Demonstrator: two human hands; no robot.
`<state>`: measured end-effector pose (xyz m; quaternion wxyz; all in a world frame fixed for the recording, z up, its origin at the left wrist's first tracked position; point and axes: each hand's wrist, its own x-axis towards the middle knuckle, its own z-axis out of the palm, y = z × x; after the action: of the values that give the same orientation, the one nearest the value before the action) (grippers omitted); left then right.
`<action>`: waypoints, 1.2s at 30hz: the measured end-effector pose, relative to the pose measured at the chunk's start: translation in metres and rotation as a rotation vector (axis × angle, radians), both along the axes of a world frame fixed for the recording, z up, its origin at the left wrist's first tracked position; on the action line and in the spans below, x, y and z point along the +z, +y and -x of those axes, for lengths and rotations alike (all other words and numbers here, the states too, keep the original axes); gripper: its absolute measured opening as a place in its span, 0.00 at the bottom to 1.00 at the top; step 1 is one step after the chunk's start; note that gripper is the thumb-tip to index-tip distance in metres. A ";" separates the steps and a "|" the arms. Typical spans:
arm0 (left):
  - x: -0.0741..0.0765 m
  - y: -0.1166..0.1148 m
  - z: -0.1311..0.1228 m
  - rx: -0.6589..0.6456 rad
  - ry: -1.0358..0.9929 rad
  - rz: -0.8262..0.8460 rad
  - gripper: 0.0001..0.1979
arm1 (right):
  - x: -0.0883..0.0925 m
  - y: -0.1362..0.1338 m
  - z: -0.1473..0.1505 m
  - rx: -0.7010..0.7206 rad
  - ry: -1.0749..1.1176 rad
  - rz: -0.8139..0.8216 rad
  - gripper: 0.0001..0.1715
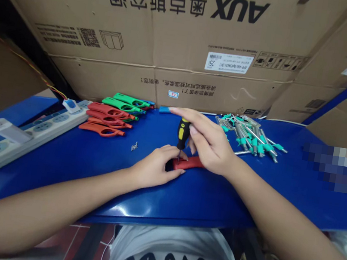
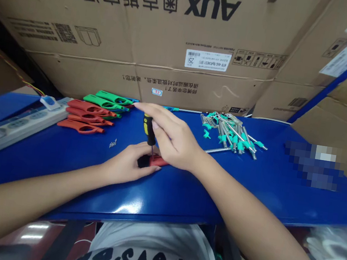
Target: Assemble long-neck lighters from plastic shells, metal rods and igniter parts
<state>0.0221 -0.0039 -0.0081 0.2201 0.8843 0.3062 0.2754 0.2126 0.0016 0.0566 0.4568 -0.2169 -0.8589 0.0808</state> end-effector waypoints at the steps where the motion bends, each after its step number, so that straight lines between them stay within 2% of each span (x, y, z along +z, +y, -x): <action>1: 0.000 0.000 0.000 0.000 0.000 0.000 0.11 | 0.001 -0.001 0.001 0.034 0.005 0.055 0.23; 3: 0.001 -0.001 0.000 -0.003 -0.003 0.001 0.11 | 0.003 -0.002 0.003 0.059 0.016 0.061 0.20; 6: -0.001 0.000 0.001 0.002 -0.005 0.010 0.10 | 0.002 0.001 0.000 -0.038 0.034 -0.117 0.12; 8: -0.002 0.000 0.001 0.008 -0.011 0.019 0.10 | 0.001 0.004 -0.003 -0.085 0.029 -0.236 0.14; 10: -0.002 0.000 0.001 0.010 -0.014 0.020 0.10 | 0.001 0.005 -0.006 -0.062 -0.009 -0.284 0.15; 12: 0.000 -0.001 0.000 0.009 -0.007 0.015 0.11 | 0.002 0.004 -0.006 -0.014 -0.046 -0.202 0.16; 15: 0.002 -0.001 0.000 -0.003 -0.001 0.014 0.11 | 0.002 0.003 -0.004 0.056 -0.027 0.062 0.20; 17: 0.002 -0.001 0.000 -0.002 -0.001 0.015 0.10 | 0.002 0.003 -0.002 0.070 0.002 0.136 0.18; 23: -0.001 0.000 0.001 0.020 0.001 0.038 0.09 | 0.000 0.003 -0.004 -0.079 -0.026 -0.147 0.17; 25: 0.001 -0.001 0.000 0.008 0.006 0.035 0.10 | 0.002 0.001 -0.003 -0.041 0.000 -0.078 0.16; 28: 0.004 -0.002 0.000 0.000 0.014 0.040 0.14 | 0.004 0.001 -0.002 0.052 0.052 0.119 0.19; 29: 0.004 -0.002 0.000 0.002 0.017 0.039 0.14 | 0.004 0.002 -0.002 0.053 0.059 0.130 0.17; 33: 0.003 -0.002 0.000 0.009 0.015 0.037 0.12 | -0.001 0.008 -0.005 -0.103 0.070 -0.104 0.12; 36: 0.002 -0.002 -0.001 0.017 0.007 0.027 0.12 | -0.001 0.008 -0.007 -0.094 -0.026 -0.173 0.14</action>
<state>0.0227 -0.0055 -0.0062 0.2289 0.8795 0.3181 0.2701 0.2193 0.0096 0.0553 0.4657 -0.2176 -0.8576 -0.0180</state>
